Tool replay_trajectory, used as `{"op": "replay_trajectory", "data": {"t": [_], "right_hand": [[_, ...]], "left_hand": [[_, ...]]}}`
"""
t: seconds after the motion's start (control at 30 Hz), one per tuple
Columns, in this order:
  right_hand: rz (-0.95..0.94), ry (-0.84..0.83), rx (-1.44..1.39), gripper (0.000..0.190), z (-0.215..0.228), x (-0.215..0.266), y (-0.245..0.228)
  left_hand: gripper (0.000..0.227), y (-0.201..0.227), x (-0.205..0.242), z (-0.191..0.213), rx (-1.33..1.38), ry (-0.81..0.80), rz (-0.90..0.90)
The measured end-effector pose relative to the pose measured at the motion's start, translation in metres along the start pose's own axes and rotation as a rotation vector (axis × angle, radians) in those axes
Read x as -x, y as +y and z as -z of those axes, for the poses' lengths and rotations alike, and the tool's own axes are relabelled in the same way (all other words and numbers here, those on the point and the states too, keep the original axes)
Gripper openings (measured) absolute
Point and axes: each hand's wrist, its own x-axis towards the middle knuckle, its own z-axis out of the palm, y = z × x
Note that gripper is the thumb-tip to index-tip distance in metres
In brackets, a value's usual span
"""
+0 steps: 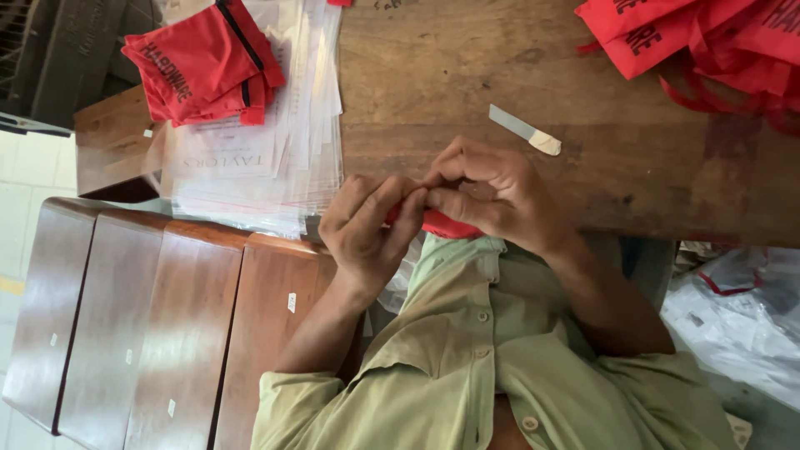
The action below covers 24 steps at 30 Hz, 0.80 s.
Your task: Tying red decorative ribbons onto small red fabric hardware bags and organizing them.
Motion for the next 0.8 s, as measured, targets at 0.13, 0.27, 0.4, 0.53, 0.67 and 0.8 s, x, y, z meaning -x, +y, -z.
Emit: {"op": "replay_trajectory", "data": {"t": [0.13,0.27,0.4,0.53,0.67,0.8], "right_hand": [[0.099,0.053,0.178,0.01,-0.004,0.002,-0.008],[0.317,0.135,0.409,0.017,-0.009,0.0,-0.011],[0.484,0.208,0.579,0.022,-0.013,0.001,-0.014],[0.585,0.246,0.704,0.024,-0.018,0.005,-0.021],[0.556,0.283,0.82,0.028,-0.019,0.009,-0.024],[0.547,0.252,0.865,0.027,-0.016,0.009,-0.029]], "left_hand": [[0.013,-0.001,0.007,0.007,0.196,-0.105,0.206],[0.012,-0.009,0.014,0.008,0.912,-0.163,0.809],[0.017,-0.007,0.01,0.006,1.341,-0.122,1.005],[0.017,-0.004,0.012,0.0,1.423,-0.095,1.113],[0.016,-0.002,0.015,-0.006,1.461,-0.071,1.154],[0.017,-0.002,0.019,-0.009,1.341,-0.093,1.018]]}}
